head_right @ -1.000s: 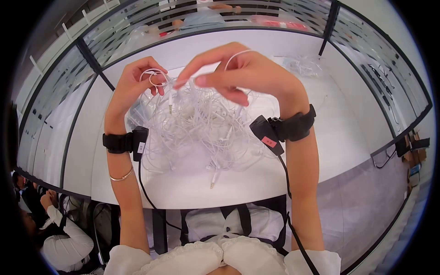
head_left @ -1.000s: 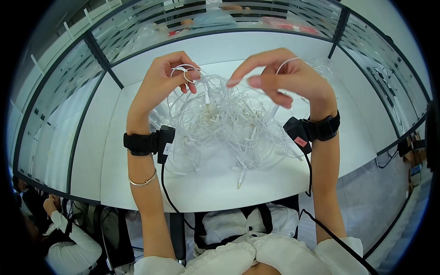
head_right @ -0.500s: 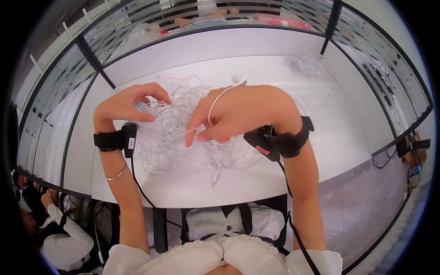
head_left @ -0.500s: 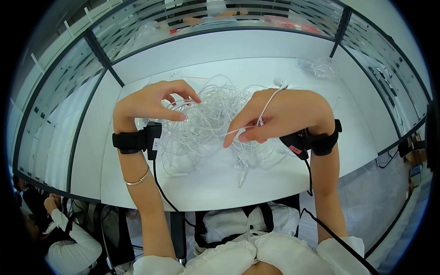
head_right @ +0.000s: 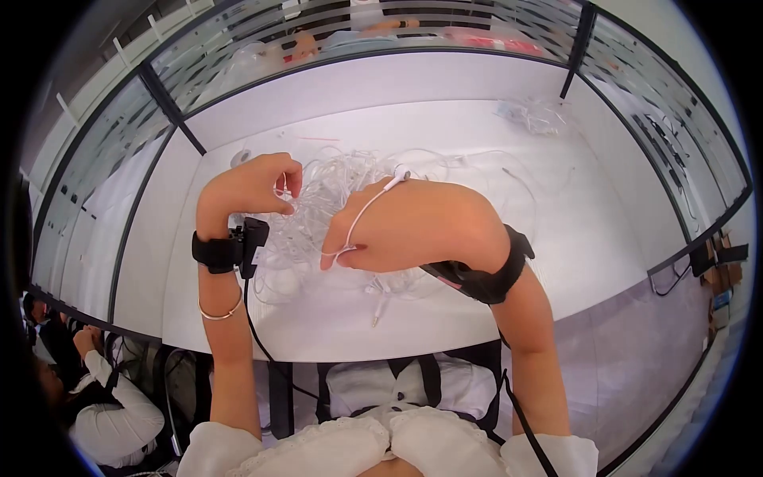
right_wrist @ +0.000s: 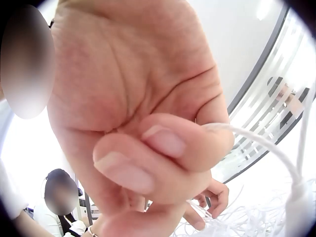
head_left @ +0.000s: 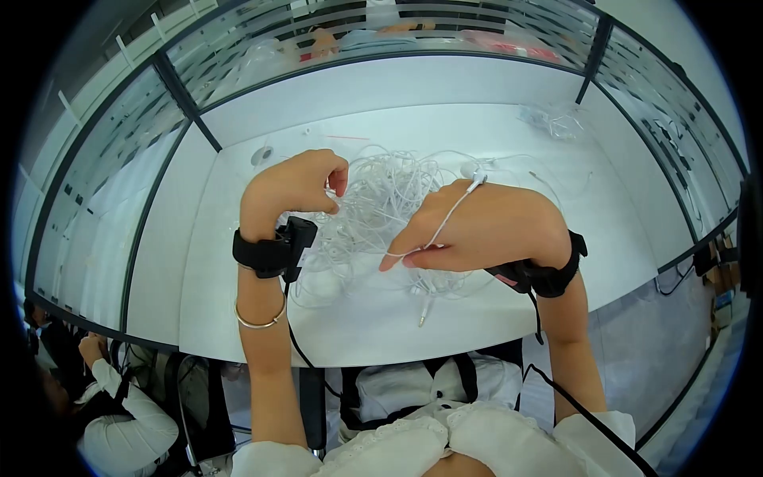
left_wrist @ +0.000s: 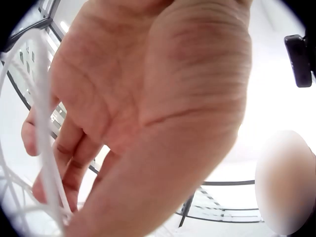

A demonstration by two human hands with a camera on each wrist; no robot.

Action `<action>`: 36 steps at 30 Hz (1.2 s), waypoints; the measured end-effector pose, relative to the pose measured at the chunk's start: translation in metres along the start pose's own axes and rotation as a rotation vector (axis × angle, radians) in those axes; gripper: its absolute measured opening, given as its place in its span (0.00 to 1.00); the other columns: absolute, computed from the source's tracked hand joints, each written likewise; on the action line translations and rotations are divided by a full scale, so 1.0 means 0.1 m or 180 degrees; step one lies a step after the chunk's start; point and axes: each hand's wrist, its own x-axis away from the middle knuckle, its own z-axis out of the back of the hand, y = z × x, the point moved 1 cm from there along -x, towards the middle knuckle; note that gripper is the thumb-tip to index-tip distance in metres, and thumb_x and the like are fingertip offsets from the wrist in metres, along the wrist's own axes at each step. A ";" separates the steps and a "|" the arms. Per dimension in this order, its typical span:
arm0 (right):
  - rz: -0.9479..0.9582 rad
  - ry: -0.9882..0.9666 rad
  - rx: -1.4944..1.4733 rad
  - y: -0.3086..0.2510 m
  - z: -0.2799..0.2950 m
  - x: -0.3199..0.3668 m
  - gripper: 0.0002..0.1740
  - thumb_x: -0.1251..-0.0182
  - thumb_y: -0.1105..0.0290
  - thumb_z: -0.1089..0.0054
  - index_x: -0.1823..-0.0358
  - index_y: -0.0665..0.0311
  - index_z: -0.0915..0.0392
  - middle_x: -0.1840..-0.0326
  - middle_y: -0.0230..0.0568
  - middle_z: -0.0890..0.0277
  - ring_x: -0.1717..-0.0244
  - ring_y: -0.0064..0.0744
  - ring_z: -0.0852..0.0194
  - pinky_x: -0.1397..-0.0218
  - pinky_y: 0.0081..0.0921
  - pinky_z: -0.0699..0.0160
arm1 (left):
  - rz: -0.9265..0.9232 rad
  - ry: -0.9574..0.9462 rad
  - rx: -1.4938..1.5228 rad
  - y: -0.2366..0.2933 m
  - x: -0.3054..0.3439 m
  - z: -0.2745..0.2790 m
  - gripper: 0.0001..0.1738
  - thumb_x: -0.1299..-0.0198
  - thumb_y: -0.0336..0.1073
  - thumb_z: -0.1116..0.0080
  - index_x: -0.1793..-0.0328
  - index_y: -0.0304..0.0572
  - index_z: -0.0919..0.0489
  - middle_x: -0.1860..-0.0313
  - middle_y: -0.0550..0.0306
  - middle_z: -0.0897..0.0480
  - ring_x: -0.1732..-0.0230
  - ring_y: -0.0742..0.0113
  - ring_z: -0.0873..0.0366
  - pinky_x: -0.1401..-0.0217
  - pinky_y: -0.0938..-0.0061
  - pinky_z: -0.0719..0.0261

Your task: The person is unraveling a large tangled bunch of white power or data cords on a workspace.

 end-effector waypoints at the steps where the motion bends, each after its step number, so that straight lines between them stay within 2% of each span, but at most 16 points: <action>1: 0.0034 0.0092 0.0050 0.03 -0.01 -0.01 0.11 0.37 0.65 0.45 0.56 0.49 0.16 0.61 0.34 0.18 0.54 0.36 0.23 0.50 0.31 0.24 | 0.0045 0.0032 -0.0081 -0.03 -0.02 -0.03 0.09 0.59 0.31 0.33 0.73 0.39 0.23 0.70 0.56 0.22 0.66 0.64 0.24 0.60 0.71 0.26; 3: 0.0098 0.0276 0.0153 0.11 -0.05 -0.04 0.11 0.37 0.64 0.45 0.57 0.49 0.16 0.61 0.33 0.18 0.54 0.36 0.23 0.51 0.31 0.24 | 0.0176 -0.0017 0.0034 -0.04 -0.08 -0.03 0.09 0.59 0.30 0.33 0.73 0.38 0.23 0.71 0.56 0.22 0.67 0.64 0.24 0.62 0.71 0.26; 5: 0.0004 0.0158 0.0110 0.11 -0.03 -0.05 0.12 0.37 0.63 0.46 0.57 0.49 0.15 0.61 0.32 0.18 0.54 0.36 0.23 0.51 0.31 0.24 | 0.0293 0.0005 0.0073 0.00 -0.09 0.01 0.08 0.58 0.29 0.35 0.74 0.36 0.24 0.72 0.56 0.21 0.69 0.66 0.23 0.64 0.72 0.26; 11: -0.0141 -0.0039 -0.0008 0.11 0.05 -0.04 0.14 0.37 0.60 0.47 0.53 0.49 0.16 0.60 0.37 0.18 0.54 0.37 0.23 0.50 0.31 0.24 | -0.0103 0.0520 0.0654 0.08 -0.04 0.16 0.07 0.54 0.29 0.37 0.74 0.36 0.25 0.76 0.58 0.22 0.71 0.71 0.24 0.69 0.74 0.28; 15: -0.0168 -0.0139 0.0027 0.09 0.09 -0.05 0.16 0.36 0.59 0.47 0.50 0.50 0.16 0.60 0.40 0.18 0.55 0.38 0.23 0.50 0.31 0.24 | -0.0238 0.0734 0.1110 0.10 0.01 0.29 0.06 0.49 0.30 0.37 0.70 0.39 0.25 0.71 0.64 0.22 0.65 0.75 0.24 0.67 0.77 0.28; 18: 0.0162 0.0015 0.0217 0.13 0.08 -0.07 0.19 0.31 0.56 0.47 0.46 0.57 0.19 0.62 0.45 0.16 0.65 0.37 0.18 0.61 0.30 0.23 | -0.0511 0.0926 0.1692 0.11 0.03 0.34 0.06 0.48 0.30 0.37 0.70 0.40 0.25 0.70 0.65 0.21 0.63 0.75 0.24 0.66 0.77 0.27; 21: 0.0276 0.0225 0.0330 0.14 0.12 -0.05 0.20 0.31 0.55 0.47 0.46 0.59 0.19 0.69 0.46 0.18 0.69 0.37 0.19 0.64 0.29 0.24 | -0.0745 0.0975 0.1878 0.12 0.05 0.36 0.06 0.44 0.30 0.38 0.69 0.40 0.26 0.70 0.63 0.21 0.65 0.75 0.24 0.63 0.78 0.27; 24: -0.0210 -0.0035 -0.0023 0.12 0.18 -0.05 0.21 0.30 0.54 0.47 0.45 0.59 0.20 0.76 0.44 0.21 0.75 0.35 0.20 0.68 0.28 0.25 | -0.0822 0.1053 0.2238 0.10 0.06 0.38 0.06 0.40 0.30 0.42 0.64 0.41 0.28 0.71 0.60 0.21 0.68 0.75 0.27 0.62 0.82 0.30; 27: -0.0221 -0.0082 -0.0217 0.12 0.20 -0.03 0.21 0.30 0.54 0.47 0.44 0.59 0.22 0.80 0.40 0.23 0.79 0.31 0.21 0.71 0.28 0.27 | -0.0784 0.1267 0.2434 0.12 0.08 0.41 0.05 0.35 0.34 0.47 0.61 0.42 0.29 0.74 0.61 0.21 0.72 0.76 0.26 0.63 0.83 0.32; 30: -0.0020 0.0174 -0.0165 0.11 0.21 -0.06 0.19 0.30 0.55 0.46 0.45 0.58 0.23 0.82 0.37 0.24 0.79 0.28 0.22 0.72 0.27 0.28 | -0.0652 0.1209 0.2411 0.24 0.08 0.44 0.07 0.32 0.39 0.50 0.59 0.44 0.28 0.77 0.61 0.19 0.71 0.77 0.26 0.68 0.81 0.35; 33: -0.0145 0.0469 -0.0234 0.07 0.26 -0.10 0.16 0.31 0.59 0.45 0.47 0.56 0.23 0.85 0.34 0.25 0.82 0.26 0.25 0.76 0.25 0.33 | -0.0519 0.1161 0.2395 0.35 0.08 0.41 0.08 0.31 0.39 0.53 0.59 0.43 0.27 0.75 0.60 0.19 0.71 0.77 0.27 0.65 0.81 0.34; 36: -0.0310 0.0640 -0.0172 0.08 0.27 -0.13 0.15 0.31 0.60 0.45 0.47 0.55 0.22 0.86 0.33 0.26 0.84 0.23 0.28 0.78 0.23 0.36 | -0.0916 0.1311 0.2432 0.32 0.02 0.37 0.09 0.32 0.37 0.55 0.59 0.42 0.26 0.72 0.59 0.19 0.69 0.77 0.26 0.62 0.81 0.32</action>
